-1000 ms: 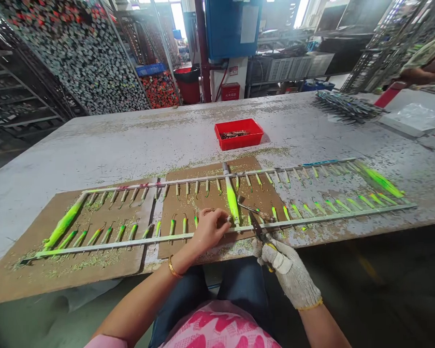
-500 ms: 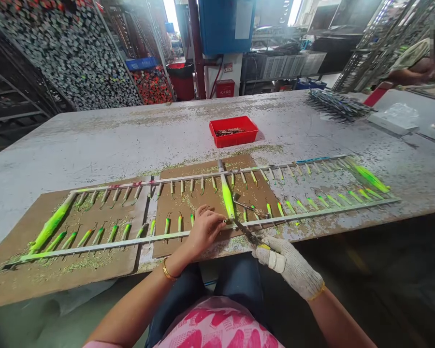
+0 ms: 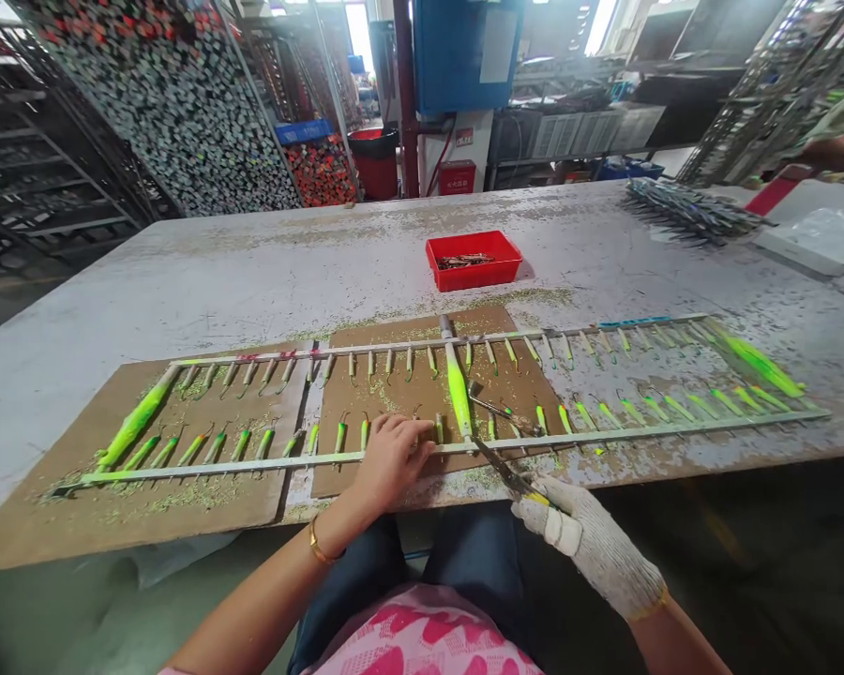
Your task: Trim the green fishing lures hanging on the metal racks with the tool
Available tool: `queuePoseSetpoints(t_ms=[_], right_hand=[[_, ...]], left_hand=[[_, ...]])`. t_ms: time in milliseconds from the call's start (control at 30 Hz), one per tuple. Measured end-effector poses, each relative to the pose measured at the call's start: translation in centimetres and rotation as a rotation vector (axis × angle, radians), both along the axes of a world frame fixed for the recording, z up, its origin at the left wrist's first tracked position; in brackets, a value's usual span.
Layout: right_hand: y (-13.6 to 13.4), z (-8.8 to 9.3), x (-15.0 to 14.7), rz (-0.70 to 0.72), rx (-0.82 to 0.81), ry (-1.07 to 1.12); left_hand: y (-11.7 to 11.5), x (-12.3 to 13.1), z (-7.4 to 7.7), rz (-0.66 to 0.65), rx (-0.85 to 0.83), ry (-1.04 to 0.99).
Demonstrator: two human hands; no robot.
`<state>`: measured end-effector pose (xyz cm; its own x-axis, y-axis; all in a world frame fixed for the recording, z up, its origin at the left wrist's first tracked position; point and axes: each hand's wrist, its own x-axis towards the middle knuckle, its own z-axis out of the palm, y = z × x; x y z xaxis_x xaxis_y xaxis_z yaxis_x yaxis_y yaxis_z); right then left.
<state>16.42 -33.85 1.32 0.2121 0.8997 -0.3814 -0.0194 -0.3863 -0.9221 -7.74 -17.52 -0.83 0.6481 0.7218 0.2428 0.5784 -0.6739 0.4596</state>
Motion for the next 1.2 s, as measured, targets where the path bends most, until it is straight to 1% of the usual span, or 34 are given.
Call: queuePoseSetpoints(t_ms=[100,167,267,367,467,600,700,833,1000,1200], right_hand=[[0.1,-0.3,-0.3,-0.023,-0.047,0.079],[0.3,-0.5,-0.5,-0.048,-0.062,0.097],[0.6,-0.6,-1.1,-0.044,-0.068,0.122],[0.5,-0.5,-1.3,0.009,-0.033,0.099],[0.0,-0.9,-1.3,0.086,0.019,0.078],[-0.3,-1.6,-1.5,0.145,0.034,0.213],[0.2,-1.6,-2.2,0.179,0.061,0.231],[1.0,-1.7,-3.2,0.208,0.074,0.165],[1.5,-1.8,-4.2,0.215,0.067,0.169],[1.7,-1.6,-4.8,0.198,0.018,0.167]], left_hand=[[0.4,-1.4,0.3,0.163,0.075,0.119],[1.0,-1.4,0.6,0.222,0.11,0.208],[2.2,-0.1,1.0,0.208,0.116,0.307],[3.0,1.3,1.2,0.191,0.068,0.343],[2.9,1.6,1.3,0.188,-0.047,0.27],[1.9,0.6,1.3,0.154,-0.222,0.006],[1.2,-0.1,1.1,0.129,-0.279,-0.114],[1.2,-0.6,0.7,0.087,-0.298,-0.193],[1.3,-1.0,0.2,0.015,-0.268,-0.196],[0.9,-1.2,-0.1,0.035,-0.196,-0.226]])
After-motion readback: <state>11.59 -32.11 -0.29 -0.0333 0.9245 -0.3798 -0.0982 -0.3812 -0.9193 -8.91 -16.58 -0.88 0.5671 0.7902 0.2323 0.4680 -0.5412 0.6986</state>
